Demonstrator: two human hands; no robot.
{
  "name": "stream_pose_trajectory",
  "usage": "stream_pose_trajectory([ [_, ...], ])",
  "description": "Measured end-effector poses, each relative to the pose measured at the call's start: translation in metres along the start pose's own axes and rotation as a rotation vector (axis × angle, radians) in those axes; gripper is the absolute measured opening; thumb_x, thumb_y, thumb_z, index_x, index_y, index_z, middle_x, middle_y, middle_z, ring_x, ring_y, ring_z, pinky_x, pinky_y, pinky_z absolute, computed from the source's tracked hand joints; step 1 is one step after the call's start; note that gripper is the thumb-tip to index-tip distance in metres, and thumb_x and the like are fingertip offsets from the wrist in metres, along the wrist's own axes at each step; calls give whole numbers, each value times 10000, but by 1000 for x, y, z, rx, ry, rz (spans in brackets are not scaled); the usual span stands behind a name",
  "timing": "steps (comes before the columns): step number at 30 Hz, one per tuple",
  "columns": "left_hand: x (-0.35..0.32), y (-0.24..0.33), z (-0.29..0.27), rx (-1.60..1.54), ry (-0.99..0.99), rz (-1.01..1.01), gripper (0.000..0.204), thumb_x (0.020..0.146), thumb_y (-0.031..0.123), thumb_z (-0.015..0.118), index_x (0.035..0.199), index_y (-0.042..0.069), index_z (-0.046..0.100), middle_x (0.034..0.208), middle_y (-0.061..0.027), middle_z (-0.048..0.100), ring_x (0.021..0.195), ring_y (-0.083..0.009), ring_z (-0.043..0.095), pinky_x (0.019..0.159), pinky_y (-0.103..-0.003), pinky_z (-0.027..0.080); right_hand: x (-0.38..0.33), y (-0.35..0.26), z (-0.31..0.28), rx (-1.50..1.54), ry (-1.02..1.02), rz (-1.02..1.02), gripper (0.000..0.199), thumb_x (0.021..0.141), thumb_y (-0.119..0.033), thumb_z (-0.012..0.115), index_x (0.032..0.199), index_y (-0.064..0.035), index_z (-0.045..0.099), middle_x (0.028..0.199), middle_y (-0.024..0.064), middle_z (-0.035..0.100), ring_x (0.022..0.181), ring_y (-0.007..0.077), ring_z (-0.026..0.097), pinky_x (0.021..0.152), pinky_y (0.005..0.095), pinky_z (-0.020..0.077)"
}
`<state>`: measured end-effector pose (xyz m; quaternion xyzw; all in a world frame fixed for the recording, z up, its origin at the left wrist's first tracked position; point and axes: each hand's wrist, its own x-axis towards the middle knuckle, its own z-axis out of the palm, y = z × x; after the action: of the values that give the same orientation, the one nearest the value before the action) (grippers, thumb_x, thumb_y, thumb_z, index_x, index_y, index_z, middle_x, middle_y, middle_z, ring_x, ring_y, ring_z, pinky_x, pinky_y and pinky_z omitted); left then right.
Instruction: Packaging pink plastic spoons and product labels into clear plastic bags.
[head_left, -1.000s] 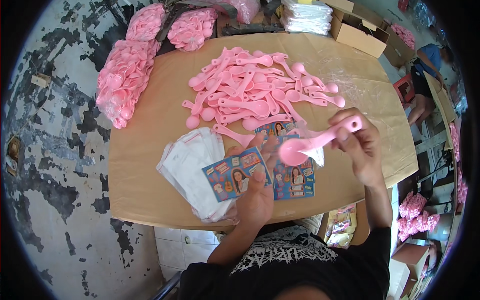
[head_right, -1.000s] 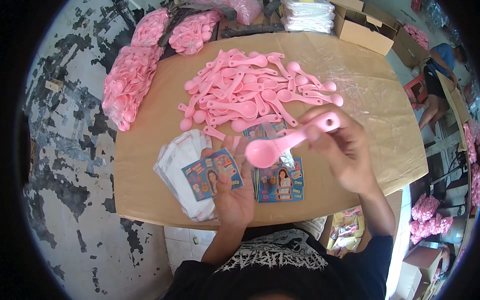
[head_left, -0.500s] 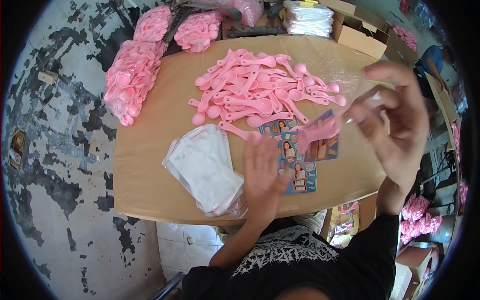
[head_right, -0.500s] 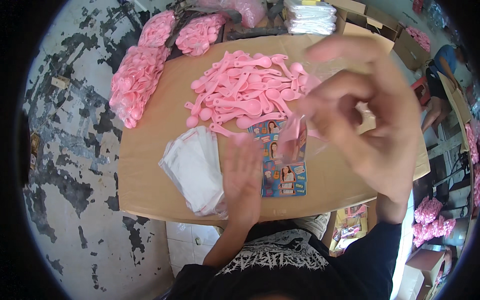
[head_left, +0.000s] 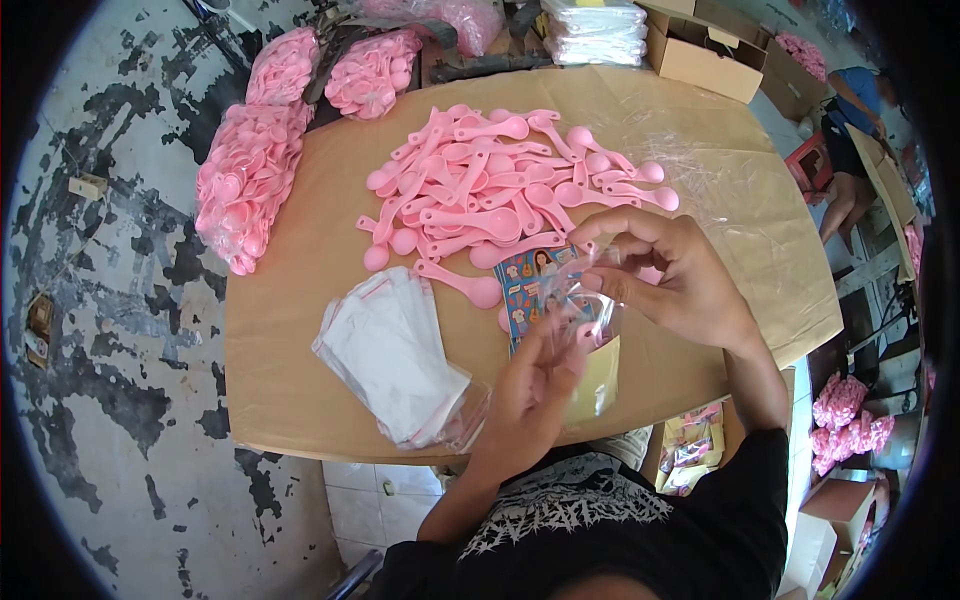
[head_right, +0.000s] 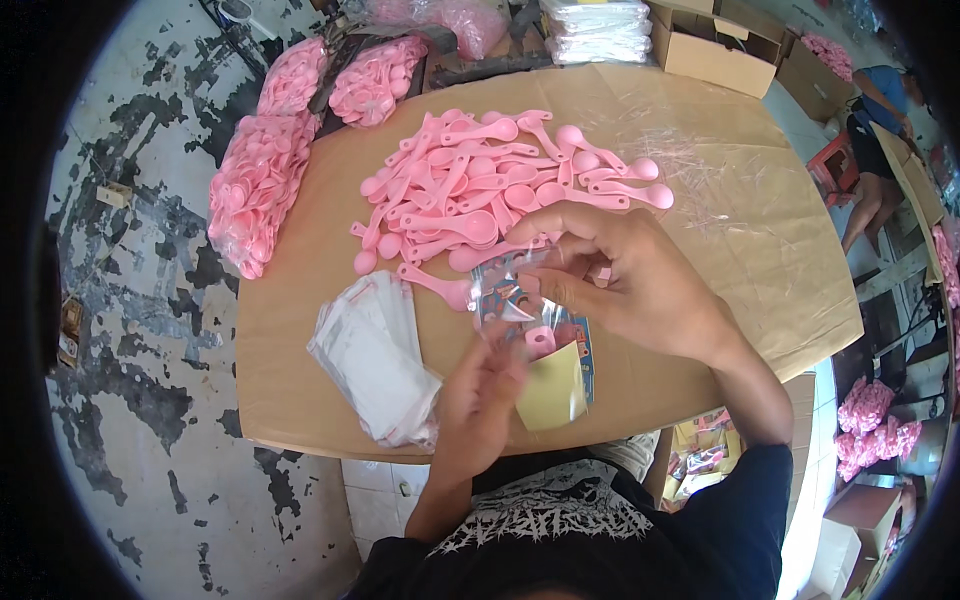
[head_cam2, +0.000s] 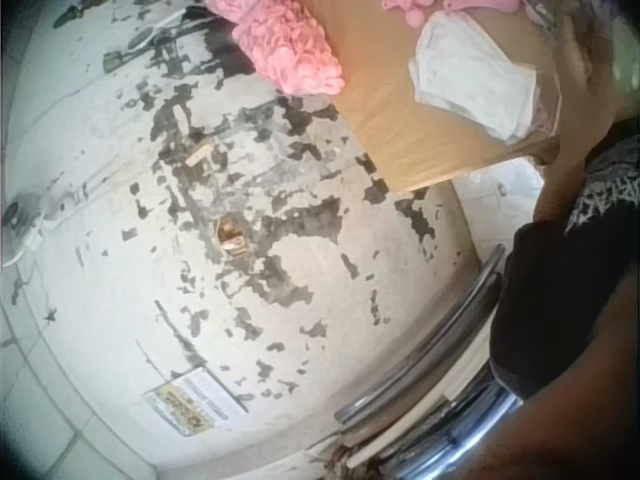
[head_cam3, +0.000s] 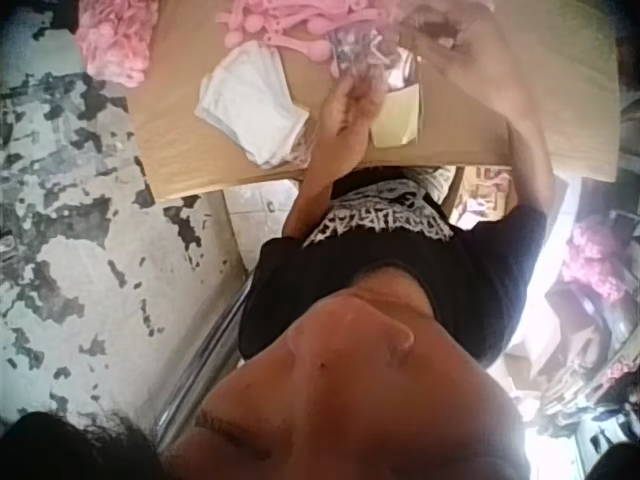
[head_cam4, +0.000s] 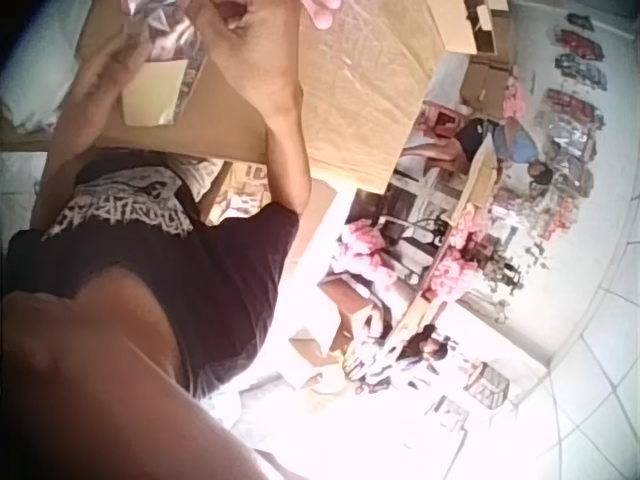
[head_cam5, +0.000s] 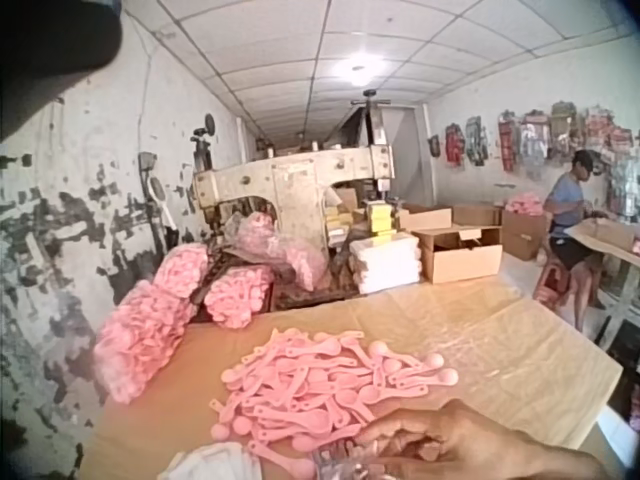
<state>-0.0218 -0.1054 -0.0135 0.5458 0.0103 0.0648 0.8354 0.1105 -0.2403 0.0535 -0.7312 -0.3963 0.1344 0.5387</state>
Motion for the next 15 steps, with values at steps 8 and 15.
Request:
stream_pose_trajectory([
  [8, 19, 5, -10, 129, 102, 20, 342, 1036, 129, 382, 1316, -63, 427, 1121, -153, 609, 1015, -239, 658, 826, -292, 545, 0, 3, 2, -622, 189, -609, 226, 672, -109, 746, 897, -105, 721, 890, 18, 656, 829, 206, 598, 708, 325, 524],
  [15, 16, 4, -2, 412, -4, 36, 289, 1021, 89, 409, 1261, -59, 466, 1076, -114, 623, 885, -139, 648, 749, -242, 517, 3, 11, 3, -767, 64, -665, 250, 698, -182, 774, 929, -108, 712, 884, 27, 649, 844, 211, 601, 722, 345, 512],
])
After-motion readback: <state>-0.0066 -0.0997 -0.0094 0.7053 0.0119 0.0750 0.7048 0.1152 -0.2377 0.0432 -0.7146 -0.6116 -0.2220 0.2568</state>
